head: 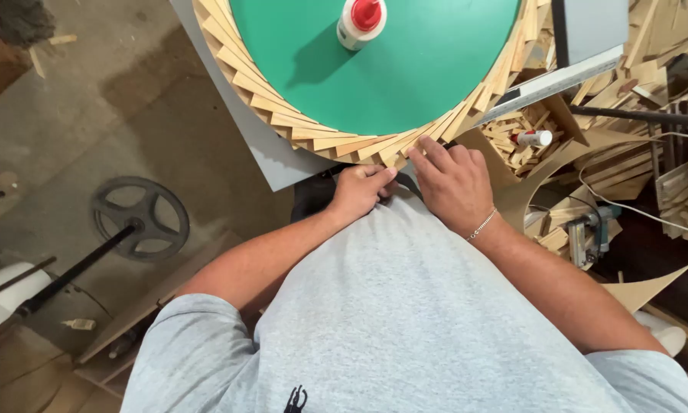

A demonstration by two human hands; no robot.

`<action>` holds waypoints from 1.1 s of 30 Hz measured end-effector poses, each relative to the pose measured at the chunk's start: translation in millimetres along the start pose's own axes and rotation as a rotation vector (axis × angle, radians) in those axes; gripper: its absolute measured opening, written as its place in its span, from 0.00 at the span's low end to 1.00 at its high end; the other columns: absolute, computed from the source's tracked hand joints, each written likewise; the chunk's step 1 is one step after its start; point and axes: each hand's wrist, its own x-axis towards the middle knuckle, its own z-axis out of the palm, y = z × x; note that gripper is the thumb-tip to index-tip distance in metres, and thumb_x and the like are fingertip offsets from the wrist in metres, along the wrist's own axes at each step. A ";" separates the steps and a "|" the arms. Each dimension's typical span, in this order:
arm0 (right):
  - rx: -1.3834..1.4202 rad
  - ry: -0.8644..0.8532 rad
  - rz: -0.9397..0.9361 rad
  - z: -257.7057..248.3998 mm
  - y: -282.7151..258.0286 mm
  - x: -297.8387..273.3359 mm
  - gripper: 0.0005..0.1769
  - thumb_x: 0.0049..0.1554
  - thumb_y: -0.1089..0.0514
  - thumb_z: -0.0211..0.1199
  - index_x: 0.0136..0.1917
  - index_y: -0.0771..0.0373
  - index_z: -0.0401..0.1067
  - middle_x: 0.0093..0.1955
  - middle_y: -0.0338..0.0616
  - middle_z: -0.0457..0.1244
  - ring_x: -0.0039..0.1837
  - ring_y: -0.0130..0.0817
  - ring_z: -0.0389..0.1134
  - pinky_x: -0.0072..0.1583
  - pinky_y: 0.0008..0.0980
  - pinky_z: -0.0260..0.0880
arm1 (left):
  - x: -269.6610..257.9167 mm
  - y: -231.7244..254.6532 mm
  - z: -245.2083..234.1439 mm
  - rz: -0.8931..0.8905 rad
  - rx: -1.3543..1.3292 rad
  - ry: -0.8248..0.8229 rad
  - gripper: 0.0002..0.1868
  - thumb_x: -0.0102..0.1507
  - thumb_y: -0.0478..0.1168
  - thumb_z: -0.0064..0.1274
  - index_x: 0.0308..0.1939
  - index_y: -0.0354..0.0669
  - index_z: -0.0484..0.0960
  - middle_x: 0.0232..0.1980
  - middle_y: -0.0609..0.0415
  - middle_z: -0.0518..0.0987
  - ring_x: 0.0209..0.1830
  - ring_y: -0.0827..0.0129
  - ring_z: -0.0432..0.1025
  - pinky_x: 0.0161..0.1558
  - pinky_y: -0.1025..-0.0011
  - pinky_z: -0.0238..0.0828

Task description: Gluing small wooden blocks onto a circular mirror frame to create a decorative pattern

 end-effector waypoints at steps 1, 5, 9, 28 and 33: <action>-0.007 0.008 0.001 -5.7 0.9 0.8 0.16 0.58 0.53 0.65 0.60 0.50 0.77 0.61 0.38 0.68 0.46 0.39 0.65 0.50 0.37 0.65 | -2.0 1.8 0.0 0.010 0.003 -0.003 0.17 0.59 0.49 0.63 0.41 0.38 0.89 0.23 0.47 0.82 0.20 0.71 0.75 0.22 0.76 0.73; 0.232 0.003 0.128 -10.7 15.9 -9.0 0.14 0.57 0.55 0.69 0.58 0.53 0.80 0.58 0.39 0.70 0.48 0.43 0.68 0.49 0.40 0.67 | -8.4 8.4 -1.7 -0.003 0.049 -0.008 0.12 0.57 0.49 0.63 0.35 0.45 0.90 0.21 0.51 0.82 0.19 0.75 0.72 0.20 0.79 0.69; 0.271 0.056 0.168 16.2 32.1 -44.8 0.10 0.58 0.55 0.69 0.54 0.50 0.81 0.50 0.39 0.69 0.45 0.43 0.67 0.48 0.41 0.67 | -6.5 6.3 -4.3 0.003 0.111 -0.009 0.07 0.54 0.48 0.64 0.29 0.51 0.90 0.20 0.52 0.81 0.17 0.77 0.71 0.19 0.79 0.67; 0.349 0.142 0.177 16.2 55.5 -49.3 0.09 0.57 0.56 0.70 0.52 0.49 0.82 0.45 0.40 0.68 0.43 0.43 0.68 0.47 0.40 0.68 | -69.1 15.4 -72.4 0.284 0.087 0.348 0.05 0.59 0.39 0.63 0.35 0.43 0.87 0.27 0.47 0.83 0.28 0.70 0.76 0.34 0.71 0.73; 0.674 0.069 0.924 -29.6 126.8 35.4 0.06 0.71 0.59 0.47 0.51 0.56 0.65 0.49 0.39 0.61 0.49 0.31 0.61 0.54 0.31 0.68 | -37.8 34.8 -135.6 0.352 -0.604 0.753 0.13 0.68 0.43 0.49 0.54 0.43 0.74 0.55 0.49 0.83 0.53 0.62 0.79 0.49 0.70 0.76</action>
